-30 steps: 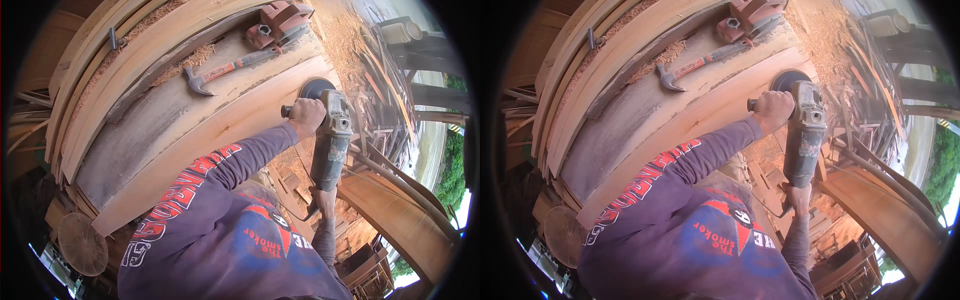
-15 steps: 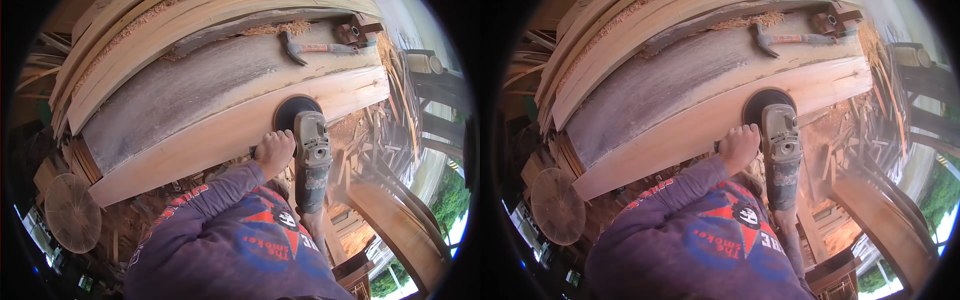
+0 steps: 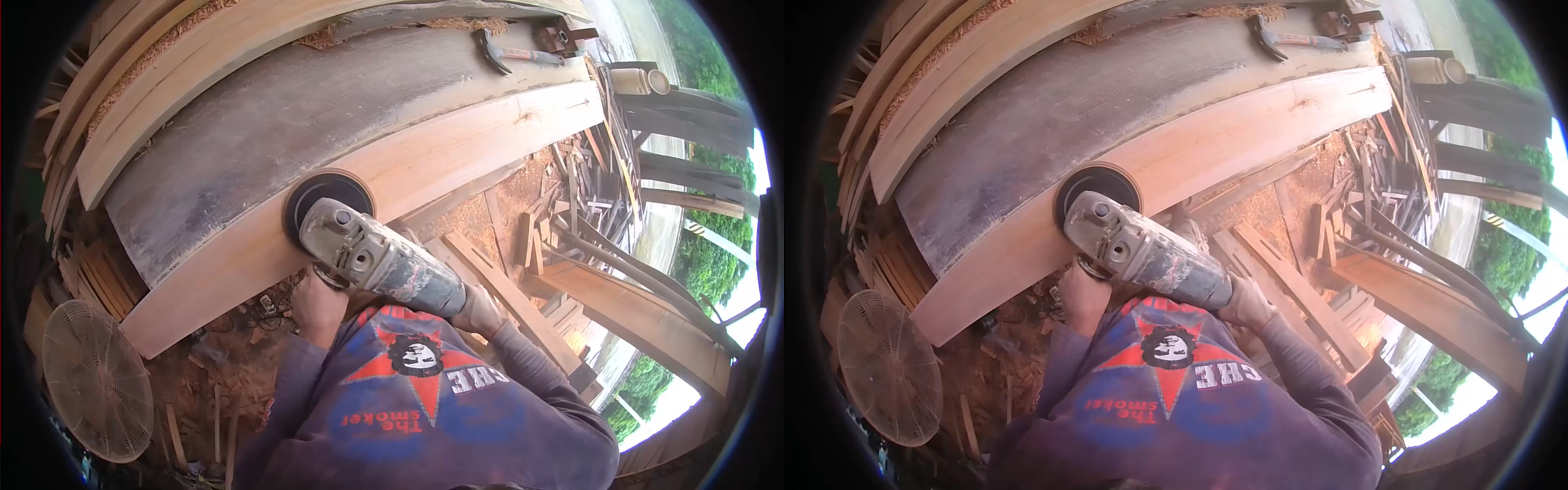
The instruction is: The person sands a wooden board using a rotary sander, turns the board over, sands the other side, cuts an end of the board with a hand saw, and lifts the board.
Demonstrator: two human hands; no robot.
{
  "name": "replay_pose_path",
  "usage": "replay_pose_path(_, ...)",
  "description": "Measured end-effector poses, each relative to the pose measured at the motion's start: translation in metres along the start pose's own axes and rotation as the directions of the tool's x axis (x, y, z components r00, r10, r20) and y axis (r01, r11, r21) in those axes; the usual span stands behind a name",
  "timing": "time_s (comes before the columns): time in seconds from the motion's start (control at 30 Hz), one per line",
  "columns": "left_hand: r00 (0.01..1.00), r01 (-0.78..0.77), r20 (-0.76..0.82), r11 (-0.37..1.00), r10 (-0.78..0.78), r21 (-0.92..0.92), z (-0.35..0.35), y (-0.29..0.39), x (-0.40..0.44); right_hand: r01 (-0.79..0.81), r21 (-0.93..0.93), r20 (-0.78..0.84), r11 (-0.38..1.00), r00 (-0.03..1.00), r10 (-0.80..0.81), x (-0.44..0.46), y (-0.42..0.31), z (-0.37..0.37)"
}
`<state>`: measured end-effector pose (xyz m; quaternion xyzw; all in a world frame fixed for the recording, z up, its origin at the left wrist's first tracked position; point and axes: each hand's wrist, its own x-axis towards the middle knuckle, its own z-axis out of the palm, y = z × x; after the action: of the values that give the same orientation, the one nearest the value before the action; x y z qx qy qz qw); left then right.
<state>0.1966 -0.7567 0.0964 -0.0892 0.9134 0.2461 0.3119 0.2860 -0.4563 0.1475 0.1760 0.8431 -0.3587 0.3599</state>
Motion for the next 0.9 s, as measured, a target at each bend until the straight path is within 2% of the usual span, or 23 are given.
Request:
replay_pose_path(0.03,0.999,0.020,-0.049,0.999,-0.021,-0.026,-0.001,-0.012,-0.005,0.067,-0.038,0.055,0.997,0.996,-0.065,0.006,-0.011,-0.003)
replay_pose_path(0.1,0.992,0.024,-0.122,0.992,-0.039,-0.122,-0.008,-0.029,-0.011,0.053,-0.082,0.094,0.995,0.995,-0.045,0.016,-0.033,-0.005)
replay_pose_path(0.13,0.974,0.039,-0.216,0.993,-0.063,-0.116,-0.009,-0.034,-0.010,0.055,-0.101,0.115,0.993,0.992,-0.043,0.021,-0.036,-0.003)
replay_pose_path(0.27,0.964,0.094,-0.238,0.990,-0.117,-0.106,-0.026,-0.027,-0.002,0.117,-0.169,0.171,0.979,0.981,-0.087,0.039,-0.028,0.004)
replay_pose_path(0.37,0.978,0.054,-0.198,0.998,-0.062,-0.044,-0.016,0.004,0.018,0.095,-0.208,0.096,0.974,0.992,-0.076,0.041,-0.011,-0.021)
replay_pose_path(0.43,0.988,0.013,-0.155,0.999,-0.018,-0.033,0.003,0.037,0.030,0.085,-0.097,-0.019,0.992,0.996,-0.088,0.036,-0.010,-0.058)
replay_pose_path(0.5,0.998,-0.016,-0.065,0.998,0.012,-0.055,0.015,0.082,0.036,0.040,-0.053,-0.067,0.998,0.997,-0.043,0.036,0.022,-0.086)
replay_pose_path(0.53,0.999,-0.026,-0.036,0.999,0.025,-0.035,0.022,0.105,0.039,-0.008,-0.052,-0.071,0.999,0.997,0.005,0.034,0.027,-0.105)
replay_pose_path(0.57,0.999,-0.034,-0.010,0.999,0.034,-0.014,0.029,0.128,0.044,-0.001,-0.056,-0.051,0.998,0.999,-0.002,0.032,0.050,-0.119)
replay_pose_path(0.63,0.993,-0.078,0.095,0.997,0.077,0.007,0.041,0.172,0.059,0.011,-0.059,-0.116,0.998,0.993,-0.018,0.032,0.094,-0.143)
replay_pose_path(0.77,0.962,-0.250,0.099,0.967,0.254,-0.057,0.066,0.259,0.083,-0.026,0.013,-0.211,1.000,0.977,0.028,0.030,0.115,-0.209)
replay_pose_path(0.8,0.957,-0.242,0.153,0.969,0.245,-0.037,0.069,0.284,0.089,-0.035,0.046,-0.239,0.998,0.970,0.045,0.031,0.119,-0.225)
replay_pose_path(0.9,0.936,-0.296,0.176,0.952,0.306,-0.080,0.091,0.345,0.104,-0.119,0.073,-0.260,0.990,0.956,0.134,0.032,0.153,-0.266)
